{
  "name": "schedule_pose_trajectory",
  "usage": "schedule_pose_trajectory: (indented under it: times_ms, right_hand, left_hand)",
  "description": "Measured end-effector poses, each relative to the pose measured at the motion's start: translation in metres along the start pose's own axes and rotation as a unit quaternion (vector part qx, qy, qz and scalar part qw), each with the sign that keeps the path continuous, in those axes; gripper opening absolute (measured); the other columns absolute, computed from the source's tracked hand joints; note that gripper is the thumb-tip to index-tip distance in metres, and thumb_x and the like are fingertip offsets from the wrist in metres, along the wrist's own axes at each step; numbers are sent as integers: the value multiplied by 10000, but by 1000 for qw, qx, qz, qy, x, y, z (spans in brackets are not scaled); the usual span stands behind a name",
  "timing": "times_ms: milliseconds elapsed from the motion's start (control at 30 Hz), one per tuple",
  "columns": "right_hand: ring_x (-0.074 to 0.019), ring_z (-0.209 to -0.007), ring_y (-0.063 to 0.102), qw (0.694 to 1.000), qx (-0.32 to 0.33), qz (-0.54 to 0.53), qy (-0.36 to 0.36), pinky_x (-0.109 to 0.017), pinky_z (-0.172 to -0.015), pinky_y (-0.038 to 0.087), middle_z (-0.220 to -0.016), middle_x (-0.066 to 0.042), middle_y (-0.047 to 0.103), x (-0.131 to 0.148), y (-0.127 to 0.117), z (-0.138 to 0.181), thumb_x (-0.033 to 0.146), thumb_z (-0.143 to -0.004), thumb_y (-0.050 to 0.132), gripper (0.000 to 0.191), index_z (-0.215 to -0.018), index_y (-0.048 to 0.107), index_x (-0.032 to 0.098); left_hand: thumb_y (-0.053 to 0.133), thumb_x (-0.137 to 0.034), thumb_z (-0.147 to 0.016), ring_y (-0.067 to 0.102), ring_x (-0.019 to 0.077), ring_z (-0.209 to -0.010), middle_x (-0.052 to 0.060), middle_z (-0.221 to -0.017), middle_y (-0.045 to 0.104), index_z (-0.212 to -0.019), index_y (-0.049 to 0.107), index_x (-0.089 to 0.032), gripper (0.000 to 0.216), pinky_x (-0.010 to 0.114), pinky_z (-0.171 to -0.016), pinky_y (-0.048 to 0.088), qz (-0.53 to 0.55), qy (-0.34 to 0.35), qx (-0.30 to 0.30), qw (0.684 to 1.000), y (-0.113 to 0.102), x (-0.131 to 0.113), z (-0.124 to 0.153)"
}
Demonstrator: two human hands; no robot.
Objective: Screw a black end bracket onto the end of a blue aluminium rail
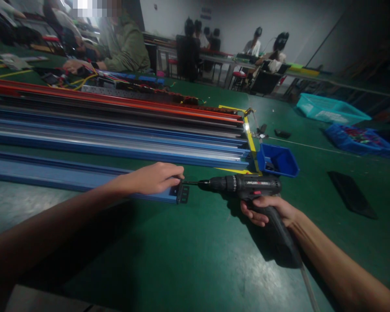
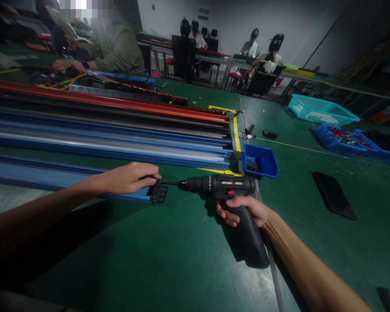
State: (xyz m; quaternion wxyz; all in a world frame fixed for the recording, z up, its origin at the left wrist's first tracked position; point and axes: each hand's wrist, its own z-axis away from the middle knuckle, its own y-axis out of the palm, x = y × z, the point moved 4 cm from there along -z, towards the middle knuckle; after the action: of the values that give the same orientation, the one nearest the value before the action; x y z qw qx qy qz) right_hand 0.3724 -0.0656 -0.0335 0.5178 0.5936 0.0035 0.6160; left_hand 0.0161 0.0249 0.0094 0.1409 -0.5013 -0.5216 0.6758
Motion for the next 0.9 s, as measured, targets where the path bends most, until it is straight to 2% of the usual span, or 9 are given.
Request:
schedule_pose_trajectory:
  times_ms: [500, 900]
  right_hand:
    - [-36, -532, 484, 1000, 12, -10, 5, -178, -589, 565, -913, -96, 731, 1, 0, 0, 294, -999, 763, 289, -1103, 825, 31]
    - [-32, -530, 491, 1000, 19, -5, 2, -172, -592, 568, -868, -72, 716, -2, -4, 2, 293, -1018, 748, 283, -1094, 826, 32]
  left_hand:
    - [482, -360, -1103, 665, 207, -921, 60, -1009, 721, -1062, 688, -196, 266, 320, -850, 460, 4, -9, 6, 1000, 0, 0, 0]
    - [484, -361, -1108, 649, 198, -887, 48, -978, 707, -1017, 671, -199, 264, 315, -835, 455, 1, -7, 7, 1000, 1, 2, 0]
